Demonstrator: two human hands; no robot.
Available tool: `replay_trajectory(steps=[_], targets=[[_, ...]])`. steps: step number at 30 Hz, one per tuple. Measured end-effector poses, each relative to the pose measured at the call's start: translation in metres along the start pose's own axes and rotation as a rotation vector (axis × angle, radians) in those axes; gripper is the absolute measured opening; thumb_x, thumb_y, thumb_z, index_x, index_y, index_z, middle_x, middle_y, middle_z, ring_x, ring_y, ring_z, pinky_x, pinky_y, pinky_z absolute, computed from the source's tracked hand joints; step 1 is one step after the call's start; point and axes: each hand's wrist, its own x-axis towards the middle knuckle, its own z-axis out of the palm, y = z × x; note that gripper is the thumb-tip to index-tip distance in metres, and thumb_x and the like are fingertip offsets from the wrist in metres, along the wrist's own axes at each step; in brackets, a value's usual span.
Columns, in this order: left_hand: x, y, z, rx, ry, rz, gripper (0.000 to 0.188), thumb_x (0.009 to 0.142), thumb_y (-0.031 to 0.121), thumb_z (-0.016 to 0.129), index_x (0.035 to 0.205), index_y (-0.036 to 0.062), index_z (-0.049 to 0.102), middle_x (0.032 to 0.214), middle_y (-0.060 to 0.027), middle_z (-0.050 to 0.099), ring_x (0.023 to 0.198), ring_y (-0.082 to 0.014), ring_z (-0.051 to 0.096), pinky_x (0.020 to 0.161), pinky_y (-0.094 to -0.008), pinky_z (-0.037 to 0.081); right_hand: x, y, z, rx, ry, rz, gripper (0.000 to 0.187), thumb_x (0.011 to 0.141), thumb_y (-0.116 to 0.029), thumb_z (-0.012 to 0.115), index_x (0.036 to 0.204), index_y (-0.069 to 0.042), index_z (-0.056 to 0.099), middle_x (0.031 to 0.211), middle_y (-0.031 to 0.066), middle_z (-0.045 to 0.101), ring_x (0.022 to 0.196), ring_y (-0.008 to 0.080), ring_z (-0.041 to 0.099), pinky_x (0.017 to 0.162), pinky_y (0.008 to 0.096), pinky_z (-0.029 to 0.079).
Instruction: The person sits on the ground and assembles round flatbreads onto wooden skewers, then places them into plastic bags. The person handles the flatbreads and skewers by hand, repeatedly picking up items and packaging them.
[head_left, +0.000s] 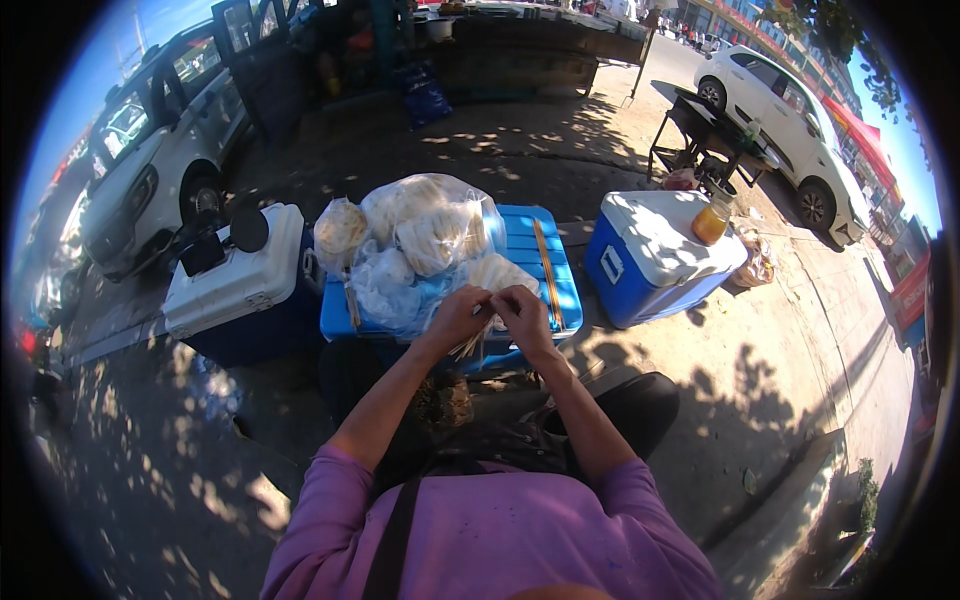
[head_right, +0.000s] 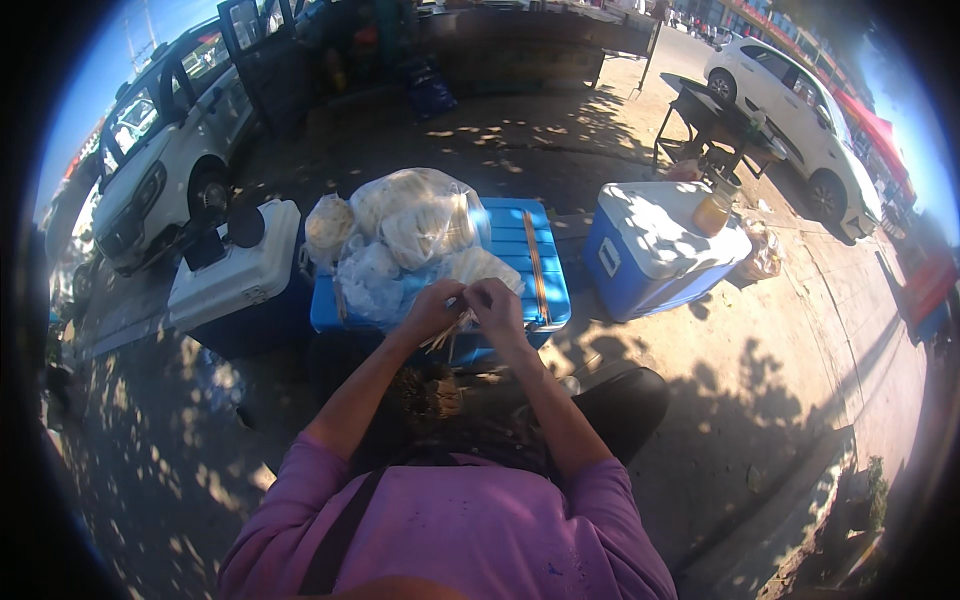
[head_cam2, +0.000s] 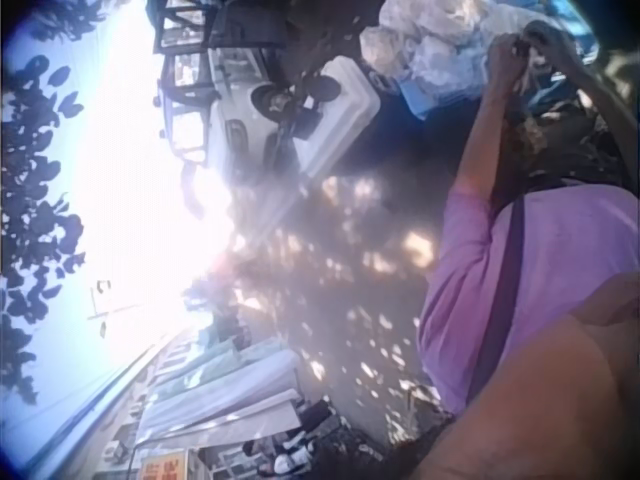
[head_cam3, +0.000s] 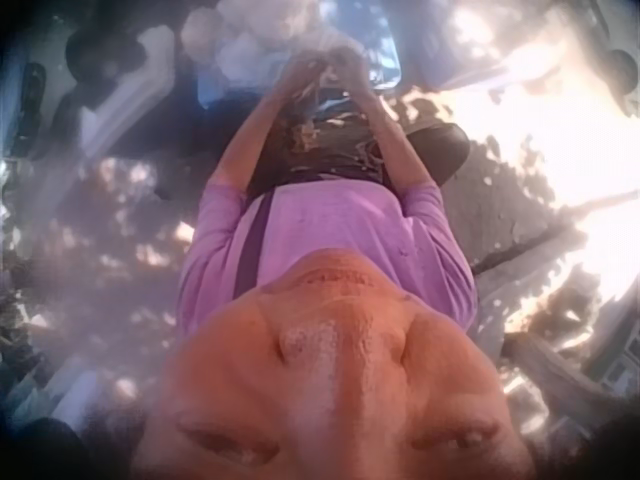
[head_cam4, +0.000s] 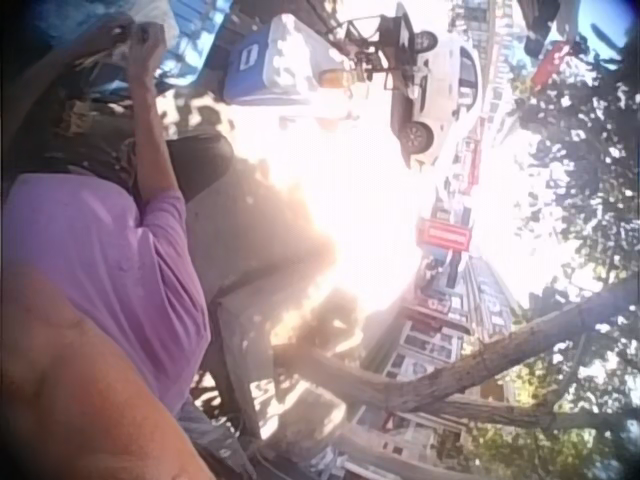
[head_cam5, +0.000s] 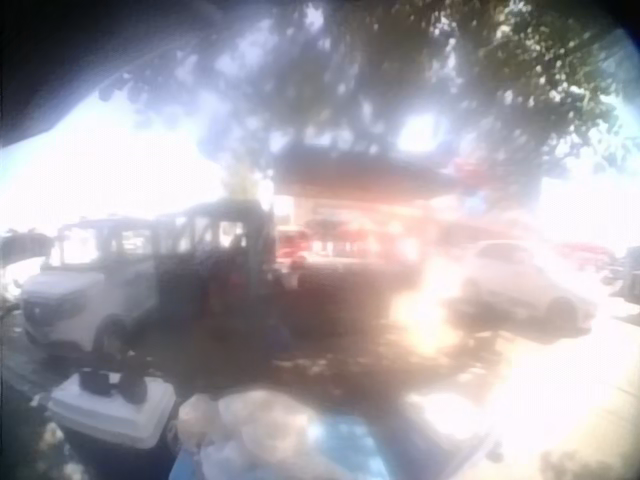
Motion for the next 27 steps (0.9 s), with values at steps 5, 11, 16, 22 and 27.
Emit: replay_trajectory(steps=[5,11,16,22,27], targets=[[0.003,0.008,0.001,-0.010,-0.031,-0.089,0.017,0.084,0.019,0.063,0.091,0.0029,0.063,0.083,-0.0155,0.062,0.078,-0.0333,0.060,0.070,-0.0394,0.046,-0.002,0.002,-0.008,0.153,-0.040,0.015,0.019,0.090,-0.001,0.054,0.108,0.002,0.060,0.092,0.0075,0.063,0.077,0.0131,0.064,0.063,0.0252,0.051],[0.004,0.009,0.001,-0.054,-0.063,-0.098,0.019,0.085,0.020,0.063,0.089,0.0033,0.054,0.083,-0.0157,0.062,0.080,-0.0325,0.062,0.069,-0.0380,0.046,-0.001,0.017,-0.012,0.111,-0.128,-0.010,0.021,0.091,-0.002,0.054,0.111,0.002,0.060,0.096,0.0088,0.064,0.083,0.0137,0.065,0.070,0.0257,0.053],[0.008,0.016,-0.002,-0.097,-0.086,-0.167,0.024,0.084,0.020,0.066,0.089,0.0039,0.049,0.082,-0.0133,0.061,0.085,-0.0308,0.064,0.070,-0.0363,0.048,-0.001,0.022,-0.015,0.093,-0.120,0.015,0.018,0.090,-0.004,0.056,0.106,0.002,0.061,0.089,0.0079,0.066,0.079,0.0125,0.064,0.069,0.0255,0.052],[0.007,0.010,-0.006,-0.209,-0.139,-0.215,0.025,0.083,0.019,0.068,0.089,0.0029,0.050,0.083,-0.0102,0.062,0.085,-0.0233,0.065,0.071,-0.0337,0.048,0.000,0.005,-0.015,-0.001,-0.089,0.007,0.015,0.087,-0.008,0.058,0.097,0.002,0.061,0.080,0.0092,0.066,0.070,0.0140,0.063,0.062,0.0275,0.049],[0.007,0.006,0.000,-0.238,-0.102,-0.156,0.024,0.083,0.018,0.069,0.090,0.0025,0.051,0.083,-0.0094,0.063,0.084,-0.0199,0.065,0.070,-0.0325,0.049,0.003,0.016,-0.014,0.023,-0.046,0.158,0.016,0.084,-0.011,0.058,0.093,0.002,0.061,0.078,0.0109,0.065,0.069,0.0174,0.063,0.060,0.0290,0.048]])
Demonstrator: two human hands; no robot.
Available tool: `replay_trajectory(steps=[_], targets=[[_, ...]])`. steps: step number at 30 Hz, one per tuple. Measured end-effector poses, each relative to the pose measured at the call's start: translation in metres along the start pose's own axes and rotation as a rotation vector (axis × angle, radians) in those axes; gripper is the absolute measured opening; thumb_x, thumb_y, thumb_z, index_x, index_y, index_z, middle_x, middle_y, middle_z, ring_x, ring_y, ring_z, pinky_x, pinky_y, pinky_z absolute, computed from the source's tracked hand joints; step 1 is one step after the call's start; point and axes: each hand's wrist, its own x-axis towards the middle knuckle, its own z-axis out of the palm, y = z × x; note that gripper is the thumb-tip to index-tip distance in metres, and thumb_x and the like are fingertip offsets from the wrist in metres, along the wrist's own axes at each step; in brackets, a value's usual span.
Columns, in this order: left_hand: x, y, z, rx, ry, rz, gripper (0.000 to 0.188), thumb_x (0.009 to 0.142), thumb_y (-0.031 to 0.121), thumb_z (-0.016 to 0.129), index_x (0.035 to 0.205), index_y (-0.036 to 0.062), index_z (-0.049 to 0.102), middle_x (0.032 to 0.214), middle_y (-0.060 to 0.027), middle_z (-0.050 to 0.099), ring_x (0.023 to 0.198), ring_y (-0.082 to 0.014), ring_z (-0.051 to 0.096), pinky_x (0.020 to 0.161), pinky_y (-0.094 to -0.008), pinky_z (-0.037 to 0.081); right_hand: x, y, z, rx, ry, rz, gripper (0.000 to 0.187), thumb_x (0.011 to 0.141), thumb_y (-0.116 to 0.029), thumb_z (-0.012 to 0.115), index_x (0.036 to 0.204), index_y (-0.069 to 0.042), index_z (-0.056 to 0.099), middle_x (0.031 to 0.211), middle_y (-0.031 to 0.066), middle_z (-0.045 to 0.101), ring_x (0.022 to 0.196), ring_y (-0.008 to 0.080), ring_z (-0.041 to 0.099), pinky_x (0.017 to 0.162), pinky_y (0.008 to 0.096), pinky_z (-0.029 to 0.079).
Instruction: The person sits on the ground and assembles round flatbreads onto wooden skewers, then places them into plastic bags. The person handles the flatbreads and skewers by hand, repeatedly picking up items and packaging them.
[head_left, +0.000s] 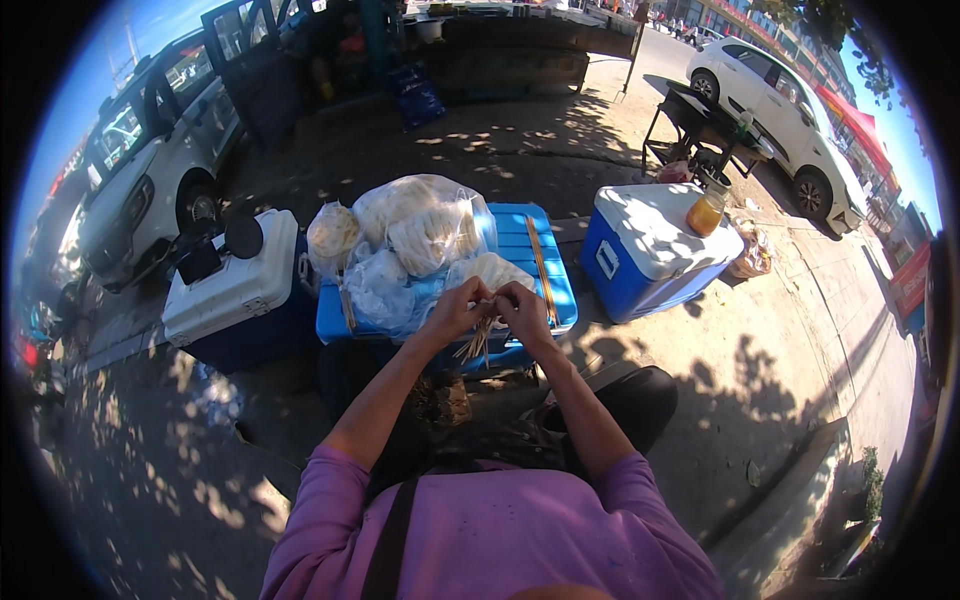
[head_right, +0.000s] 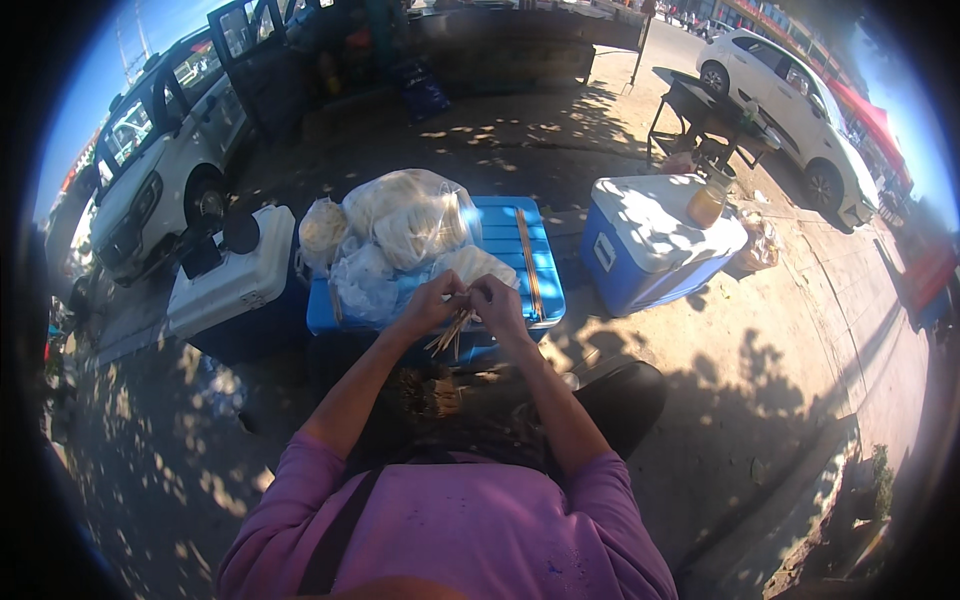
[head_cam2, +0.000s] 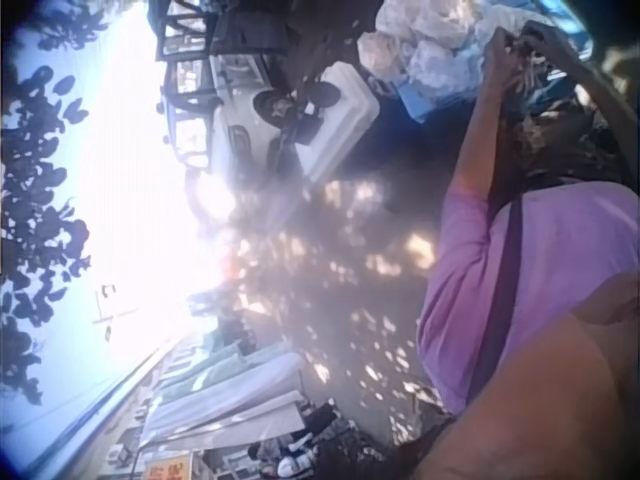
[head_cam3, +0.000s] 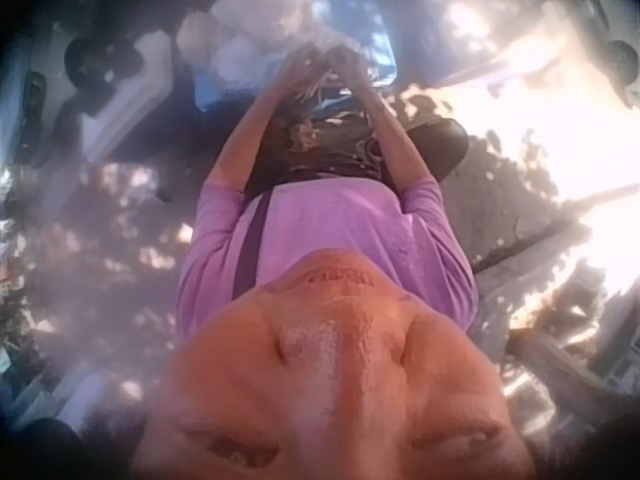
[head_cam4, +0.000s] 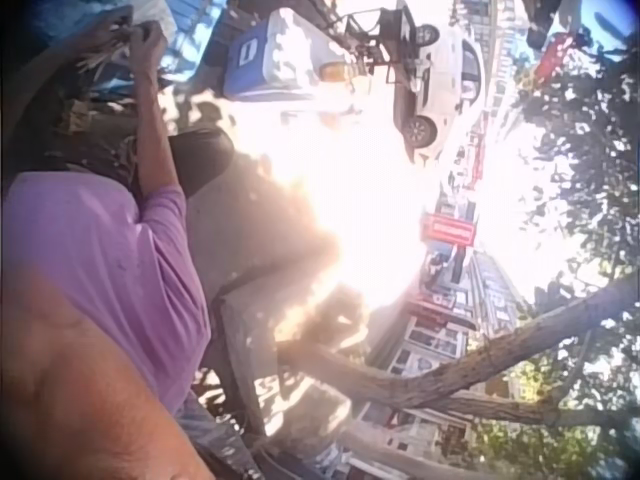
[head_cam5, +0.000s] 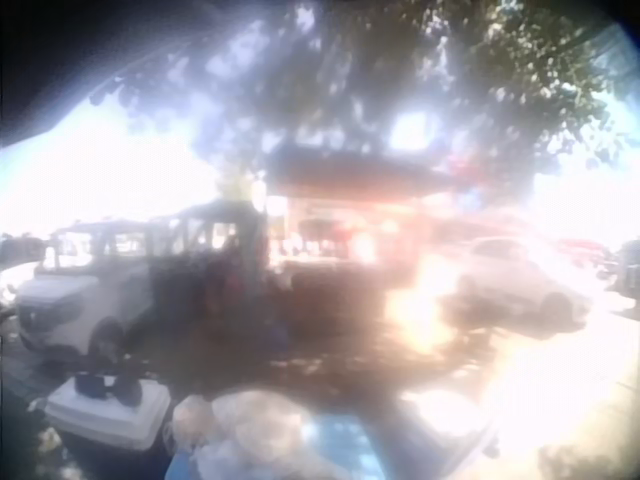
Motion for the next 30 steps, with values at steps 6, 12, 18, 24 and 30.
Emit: replay_trajectory(steps=[6,12,18,24,30], targets=[[0.000,-0.009,0.000,-0.110,-0.003,-0.133,0.020,0.083,0.013,0.069,0.088,0.0009,0.053,0.090,-0.0101,0.064,0.088,-0.0154,0.063,0.073,-0.0294,0.050,-0.014,0.000,0.006,0.044,0.081,-0.115,0.012,0.084,-0.006,0.058,0.093,0.001,0.060,0.089,0.0117,0.064,0.077,0.0199,0.065,0.066,0.0293,0.052],[-0.001,-0.022,0.002,-0.364,-0.066,-0.245,0.015,0.082,0.007,0.068,0.084,0.0021,0.054,0.096,-0.0104,0.064,0.087,-0.0135,0.062,0.075,-0.0275,0.051,-0.030,-0.002,0.007,-0.031,0.090,-0.369,0.013,0.082,0.000,0.059,0.094,-0.001,0.060,0.106,0.0118,0.059,0.090,0.0247,0.064,0.074,0.0313,0.054],[-0.002,-0.020,0.004,-0.314,-0.051,-0.228,0.015,0.082,0.007,0.068,0.083,0.0032,0.054,0.098,-0.0099,0.064,0.087,-0.0133,0.062,0.075,-0.0273,0.050,-0.032,-0.004,0.005,-0.064,0.098,-0.358,0.014,0.080,-0.001,0.061,0.094,-0.003,0.061,0.105,0.0107,0.059,0.090,0.0254,0.063,0.074,0.0317,0.053],[-0.003,-0.010,0.004,-0.334,-0.052,-0.241,0.016,0.081,0.009,0.068,0.084,0.0033,0.053,0.097,-0.0100,0.064,0.088,-0.0133,0.061,0.076,-0.0273,0.050,-0.033,-0.002,0.004,-0.090,0.114,-0.359,0.014,0.079,-0.002,0.062,0.093,-0.004,0.062,0.100,0.0094,0.060,0.083,0.0238,0.063,0.068,0.0316,0.052],[-0.001,-0.019,0.007,-0.162,-0.045,-0.148,0.017,0.080,0.008,0.068,0.083,0.0037,0.052,0.091,-0.0081,0.062,0.088,-0.0140,0.059,0.079,-0.0287,0.047,-0.033,0.001,0.006,-0.064,0.074,-0.121,0.015,0.082,-0.009,0.065,0.094,-0.002,0.059,0.084,0.0098,0.062,0.070,0.0186,0.061,0.064,0.0301,0.050]])
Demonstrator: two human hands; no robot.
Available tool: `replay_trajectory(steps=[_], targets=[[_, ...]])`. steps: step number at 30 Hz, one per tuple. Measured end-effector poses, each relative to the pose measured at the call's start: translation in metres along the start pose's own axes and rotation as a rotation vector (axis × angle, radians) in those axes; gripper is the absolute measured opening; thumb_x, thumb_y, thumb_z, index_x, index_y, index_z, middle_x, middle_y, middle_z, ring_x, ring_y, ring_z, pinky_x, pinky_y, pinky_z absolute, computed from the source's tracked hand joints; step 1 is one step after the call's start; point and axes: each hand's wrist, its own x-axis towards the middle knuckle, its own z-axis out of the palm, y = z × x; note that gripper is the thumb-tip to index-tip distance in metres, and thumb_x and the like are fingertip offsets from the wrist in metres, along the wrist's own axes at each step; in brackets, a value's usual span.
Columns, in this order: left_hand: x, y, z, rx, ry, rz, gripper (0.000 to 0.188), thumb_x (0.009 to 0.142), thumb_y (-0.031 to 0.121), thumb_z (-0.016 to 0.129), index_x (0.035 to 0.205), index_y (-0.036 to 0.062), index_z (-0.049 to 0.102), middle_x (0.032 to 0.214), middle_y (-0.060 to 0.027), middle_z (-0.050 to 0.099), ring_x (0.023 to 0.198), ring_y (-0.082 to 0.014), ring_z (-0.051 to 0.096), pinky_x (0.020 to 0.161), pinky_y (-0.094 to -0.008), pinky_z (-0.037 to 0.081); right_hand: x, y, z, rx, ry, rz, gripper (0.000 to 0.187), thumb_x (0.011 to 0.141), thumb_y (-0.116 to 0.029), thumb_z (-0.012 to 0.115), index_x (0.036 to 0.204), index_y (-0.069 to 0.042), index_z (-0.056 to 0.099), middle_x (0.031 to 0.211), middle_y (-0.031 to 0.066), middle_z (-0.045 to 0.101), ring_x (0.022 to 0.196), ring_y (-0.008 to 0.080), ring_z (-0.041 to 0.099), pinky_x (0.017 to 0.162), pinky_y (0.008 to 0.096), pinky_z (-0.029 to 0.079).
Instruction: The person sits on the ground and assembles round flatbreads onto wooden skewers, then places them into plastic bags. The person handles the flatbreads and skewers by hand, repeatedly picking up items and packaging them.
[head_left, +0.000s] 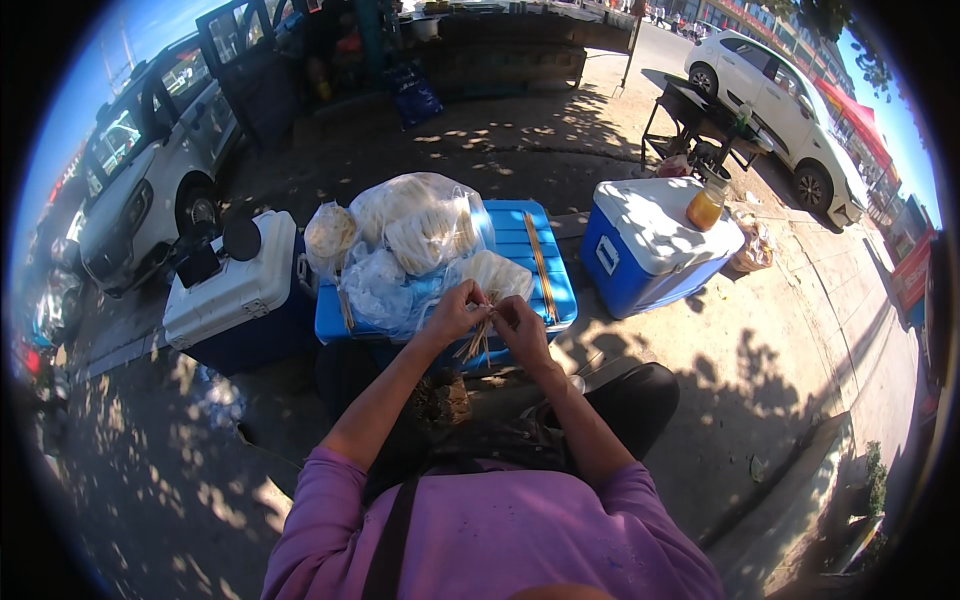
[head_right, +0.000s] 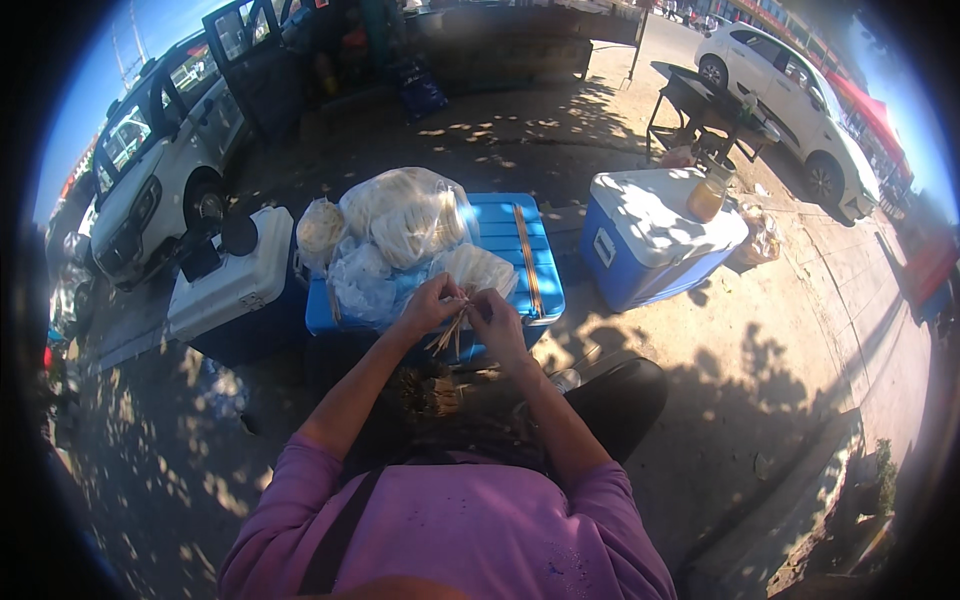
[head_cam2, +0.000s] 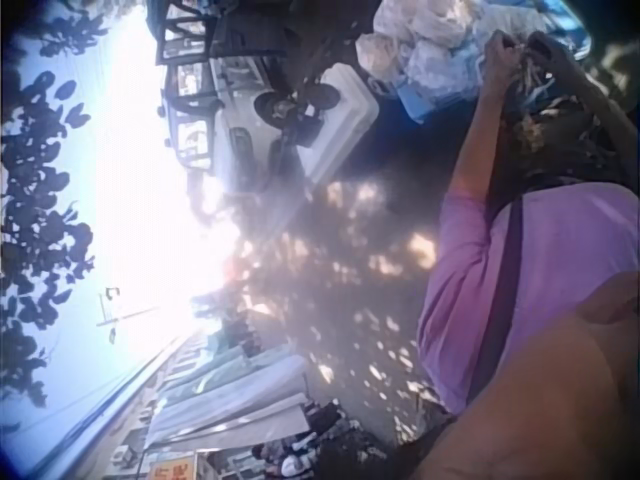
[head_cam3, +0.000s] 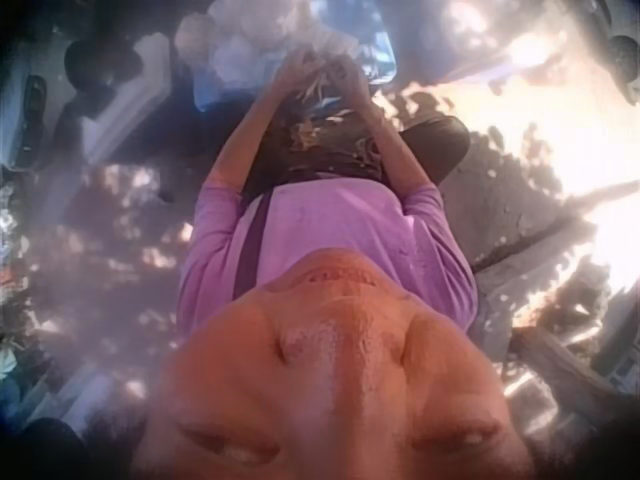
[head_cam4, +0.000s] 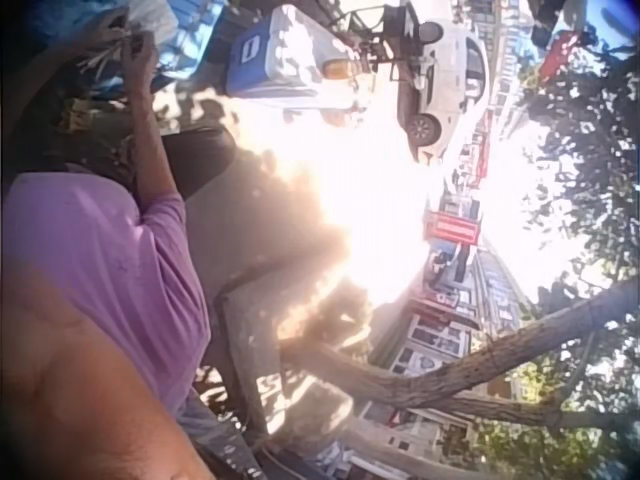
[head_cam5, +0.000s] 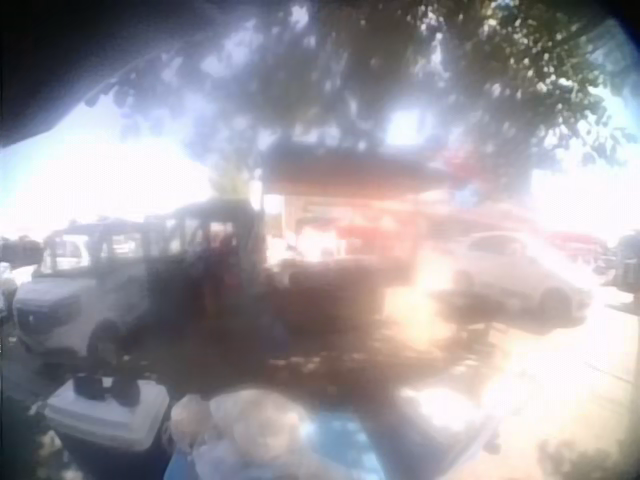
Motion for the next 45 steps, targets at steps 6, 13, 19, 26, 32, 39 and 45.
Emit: replay_trajectory(steps=[6,13,19,26,32,39,45], targets=[[0.001,-0.001,0.001,0.098,-0.003,0.045,0.016,0.081,0.009,0.066,0.085,0.0034,0.052,0.088,-0.0072,0.061,0.086,-0.0140,0.058,0.080,-0.0297,0.047,0.005,0.010,-0.001,0.039,-0.076,0.100,0.020,0.086,-0.016,0.065,0.097,0.000,0.058,0.078,0.0095,0.064,0.071,0.0135,0.061,0.064,0.0279,0.049],[-0.004,0.014,0.005,-0.002,0.062,0.037,0.016,0.084,0.010,0.064,0.095,0.0022,0.055,0.092,-0.0068,0.060,0.089,-0.0134,0.058,0.081,-0.0295,0.047,0.003,0.015,0.003,0.100,-0.070,0.067,0.018,0.086,-0.013,0.064,0.097,0.000,0.058,0.080,0.0083,0.065,0.072,0.0117,0.061,0.064,0.0270,0.049],[-0.007,0.010,0.001,0.032,0.019,0.082,0.018,0.087,0.013,0.064,0.099,0.0009,0.058,0.093,-0.0060,0.062,0.090,-0.0126,0.060,0.081,-0.0279,0.048,0.007,0.014,0.004,0.130,-0.102,0.104,0.014,0.087,-0.012,0.062,0.093,0.001,0.058,0.073,0.0058,0.062,0.065,0.0106,0.059,0.057,0.0254,0.047],[-0.010,0.015,-0.002,-0.023,0.023,0.029,0.017,0.089,0.011,0.061,0.102,0.0006,0.060,0.096,-0.0064,0.064,0.090,-0.0115,0.061,0.082,-0.0273,0.048,0.009,0.018,0.008,0.290,-0.055,0.265,0.016,0.089,-0.015,0.060,0.090,0.001,0.057,0.070,0.0050,0.060,0.060,0.0102,0.058,0.053,0.0250,0.047],[-0.008,0.013,0.000,0.014,0.078,0.130,0.017,0.089,0.010,0.061,0.103,0.0001,0.060,0.097,-0.0059,0.065,0.087,-0.0109,0.062,0.078,-0.0265,0.050,0.012,0.016,0.008,0.377,-0.031,0.328,0.016,0.093,-0.016,0.054,0.091,0.000,0.054,0.070,0.0028,0.058,0.060,0.0083,0.057,0.052,0.0229,0.045],[-0.008,0.018,0.003,0.114,0.242,0.216,0.015,0.086,0.011,0.064,0.098,0.0014,0.064,0.090,-0.0057,0.067,0.079,-0.0112,0.062,0.072,-0.0262,0.050,0.011,-0.002,0.005,0.205,-0.049,0.180,0.022,0.089,-0.021,0.062,0.091,0.001,0.061,0.067,0.0045,0.060,0.058,0.0086,0.056,0.053,0.0250,0.046],[-0.007,0.011,0.000,0.113,0.322,0.161,0.013,0.085,0.012,0.065,0.092,0.0012,0.064,0.076,-0.0058,0.064,0.068,-0.0120,0.060,0.061,-0.0266,0.048,0.016,0.001,0.007,0.207,-0.054,0.188,0.020,0.088,-0.017,0.062,0.096,0.001,0.062,0.068,0.0043,0.061,0.058,0.0083,0.056,0.053,0.0239,0.045]])
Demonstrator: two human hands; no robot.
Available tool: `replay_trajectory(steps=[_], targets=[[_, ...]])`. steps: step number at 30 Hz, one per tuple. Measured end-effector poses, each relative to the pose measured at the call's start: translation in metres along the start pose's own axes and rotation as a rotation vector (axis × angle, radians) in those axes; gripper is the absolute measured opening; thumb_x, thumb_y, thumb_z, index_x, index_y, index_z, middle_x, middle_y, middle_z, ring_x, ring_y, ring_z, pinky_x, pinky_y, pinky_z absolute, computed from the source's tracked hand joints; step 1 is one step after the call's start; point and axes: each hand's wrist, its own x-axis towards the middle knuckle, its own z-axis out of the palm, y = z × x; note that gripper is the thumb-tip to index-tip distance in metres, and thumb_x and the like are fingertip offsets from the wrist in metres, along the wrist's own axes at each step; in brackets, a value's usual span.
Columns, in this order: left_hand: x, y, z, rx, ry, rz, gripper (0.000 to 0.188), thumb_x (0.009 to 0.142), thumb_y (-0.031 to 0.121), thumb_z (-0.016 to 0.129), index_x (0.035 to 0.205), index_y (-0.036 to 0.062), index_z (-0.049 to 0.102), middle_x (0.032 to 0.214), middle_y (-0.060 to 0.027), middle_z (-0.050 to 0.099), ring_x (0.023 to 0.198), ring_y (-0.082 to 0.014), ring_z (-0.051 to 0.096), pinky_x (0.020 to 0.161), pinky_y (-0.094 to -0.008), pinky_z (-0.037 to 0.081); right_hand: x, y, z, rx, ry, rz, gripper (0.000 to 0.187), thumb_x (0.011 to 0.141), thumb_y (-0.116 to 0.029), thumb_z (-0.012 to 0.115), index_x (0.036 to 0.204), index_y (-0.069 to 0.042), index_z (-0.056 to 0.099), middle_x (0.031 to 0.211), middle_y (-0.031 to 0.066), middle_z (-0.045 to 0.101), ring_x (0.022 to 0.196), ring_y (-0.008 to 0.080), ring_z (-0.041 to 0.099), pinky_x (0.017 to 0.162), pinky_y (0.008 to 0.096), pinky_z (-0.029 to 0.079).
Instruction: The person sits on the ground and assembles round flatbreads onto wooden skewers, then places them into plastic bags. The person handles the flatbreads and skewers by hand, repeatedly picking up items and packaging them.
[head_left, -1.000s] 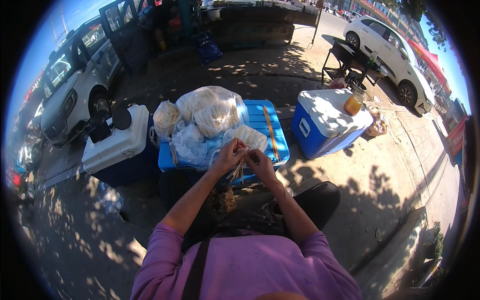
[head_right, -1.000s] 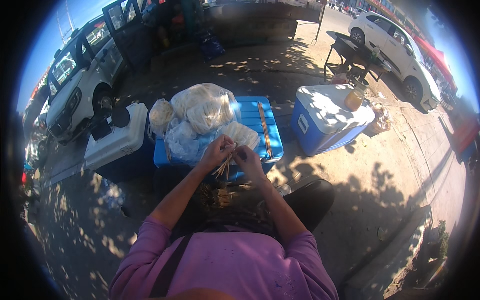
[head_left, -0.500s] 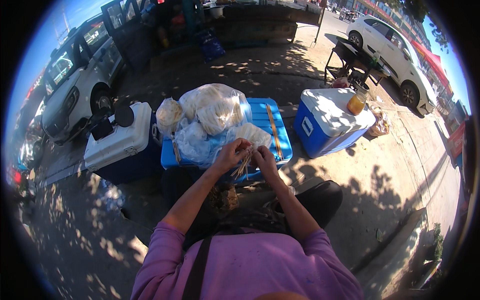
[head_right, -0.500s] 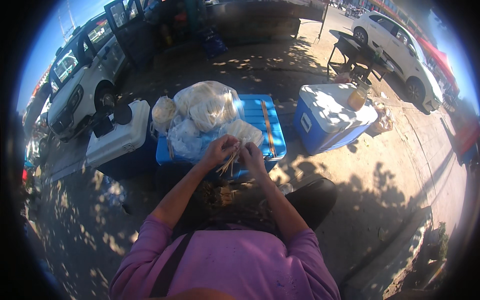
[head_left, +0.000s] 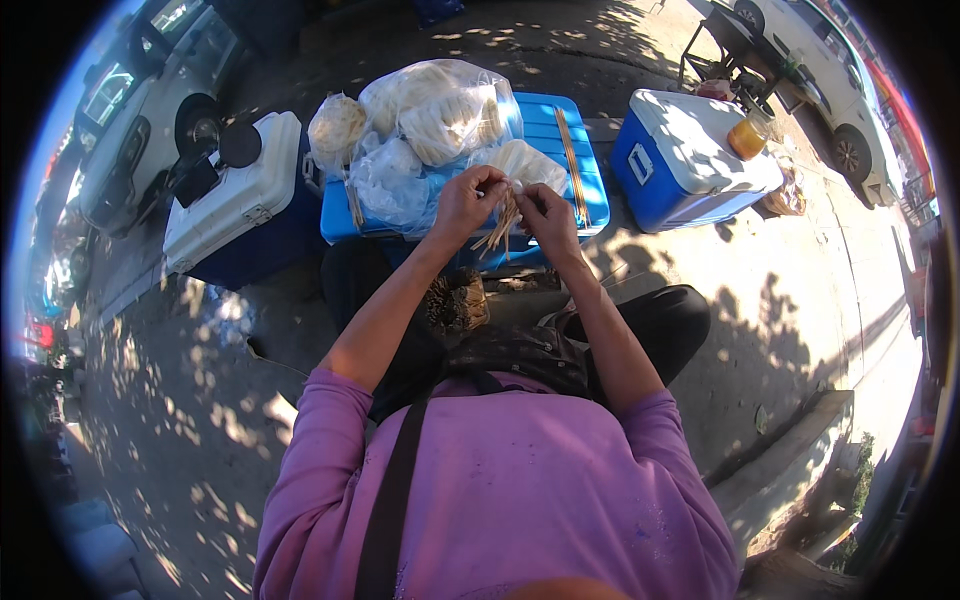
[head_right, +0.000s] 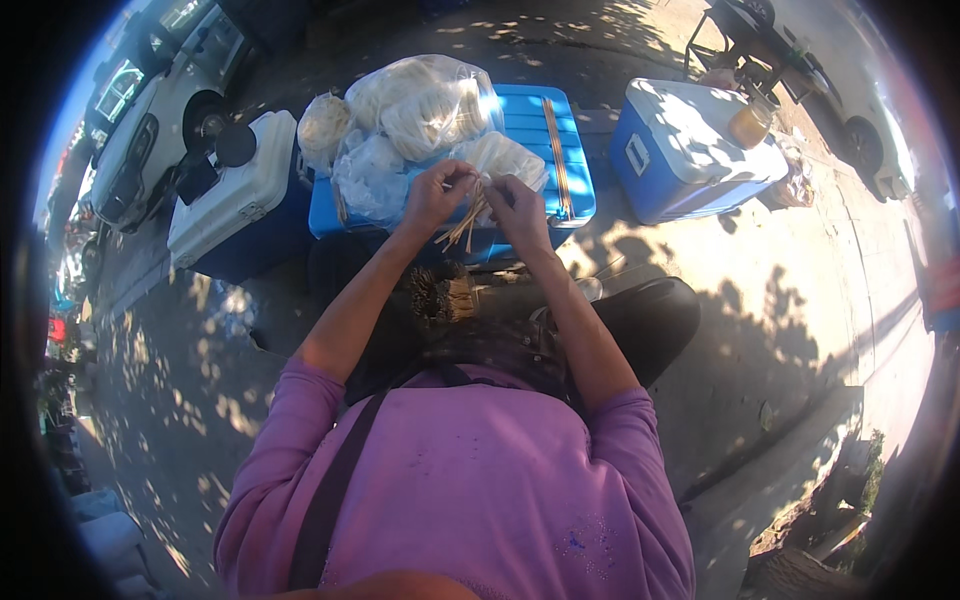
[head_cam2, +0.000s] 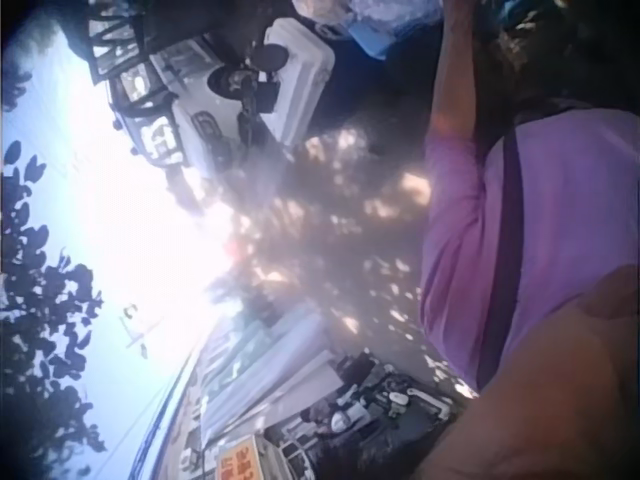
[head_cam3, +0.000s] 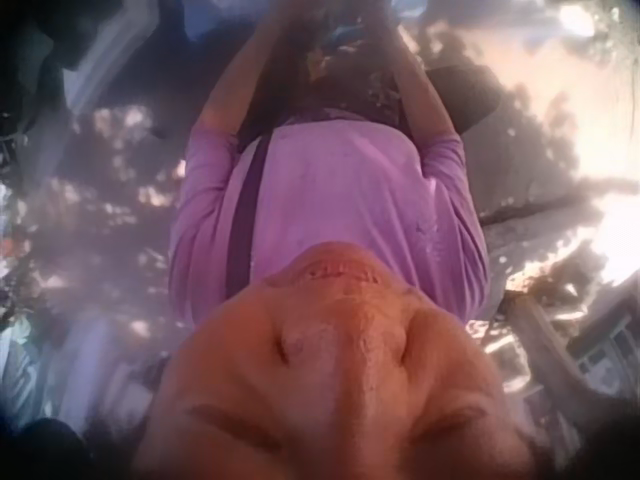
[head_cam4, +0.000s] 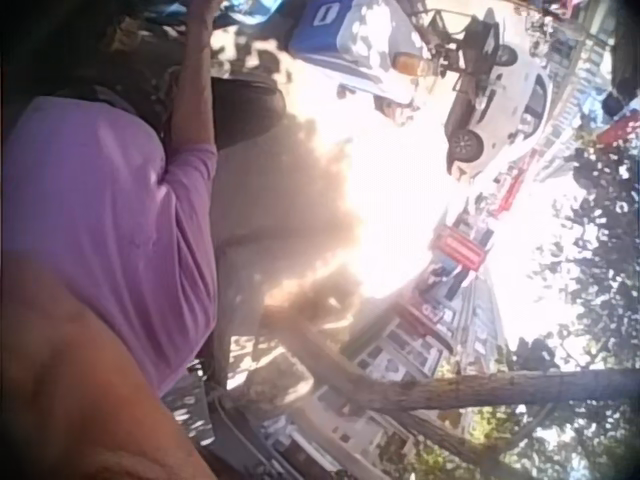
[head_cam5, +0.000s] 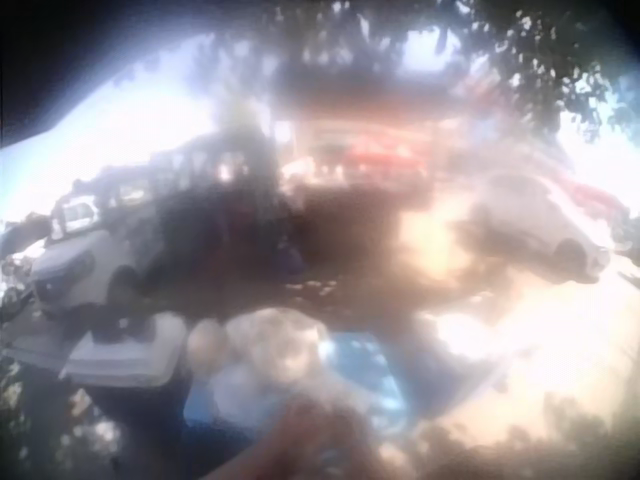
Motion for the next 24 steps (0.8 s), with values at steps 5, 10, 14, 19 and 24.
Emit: replay_trajectory(steps=[5,10,14,19,24], targets=[[0.000,0.001,0.001,-0.278,-0.013,-0.284,0.011,0.088,0.014,0.061,0.090,0.0025,0.061,0.074,-0.0012,0.062,0.068,-0.0091,0.059,0.060,-0.0244,0.047,-0.002,-0.006,0.001,-0.035,-0.013,-0.097,0.020,0.087,-0.018,0.063,0.095,0.001,0.063,0.069,0.0054,0.062,0.058,0.0099,0.056,0.053,0.0252,0.045],[-0.002,0.001,-0.001,-0.469,0.001,-0.453,0.010,0.089,0.016,0.060,0.093,0.0070,0.059,0.079,0.0000,0.062,0.072,-0.0078,0.059,0.061,-0.0233,0.047,0.005,-0.009,0.000,-0.110,-0.083,-0.119,0.019,0.085,-0.017,0.065,0.092,0.001,0.064,0.068,0.0077,0.062,0.058,0.0115,0.056,0.055,0.0275,0.045],[-0.005,0.000,0.000,-0.574,0.009,-0.493,0.013,0.088,0.014,0.060,0.099,0.0072,0.060,0.084,-0.0006,0.062,0.077,-0.0088,0.060,0.063,-0.0241,0.048,0.009,-0.011,0.000,-0.188,-0.114,-0.107,0.020,0.084,-0.019,0.065,0.090,0.001,0.064,0.066,0.0083,0.062,0.057,0.0115,0.056,0.054,0.0282,0.044],[-0.006,0.001,-0.004,-0.605,0.015,-0.543,0.015,0.087,0.011,0.059,0.102,0.0085,0.059,0.090,-0.0015,0.063,0.079,-0.0086,0.059,0.064,-0.0219,0.046,0.007,-0.013,0.003,-0.160,-0.108,-0.060,0.021,0.084,-0.019,0.065,0.090,0.001,0.064,0.066,0.0088,0.062,0.055,0.0116,0.055,0.053,0.0286,0.044],[-0.007,0.003,-0.004,-0.502,-0.099,-0.381,0.022,0.087,0.007,0.059,0.108,0.0070,0.058,0.096,-0.0025,0.064,0.081,-0.0093,0.059,0.068,-0.0231,0.047,0.012,-0.009,-0.001,-0.126,-0.117,-0.006,0.020,0.085,-0.018,0.063,0.089,0.002,0.063,0.067,0.0078,0.063,0.055,0.0117,0.058,0.052,0.0273,0.046]])
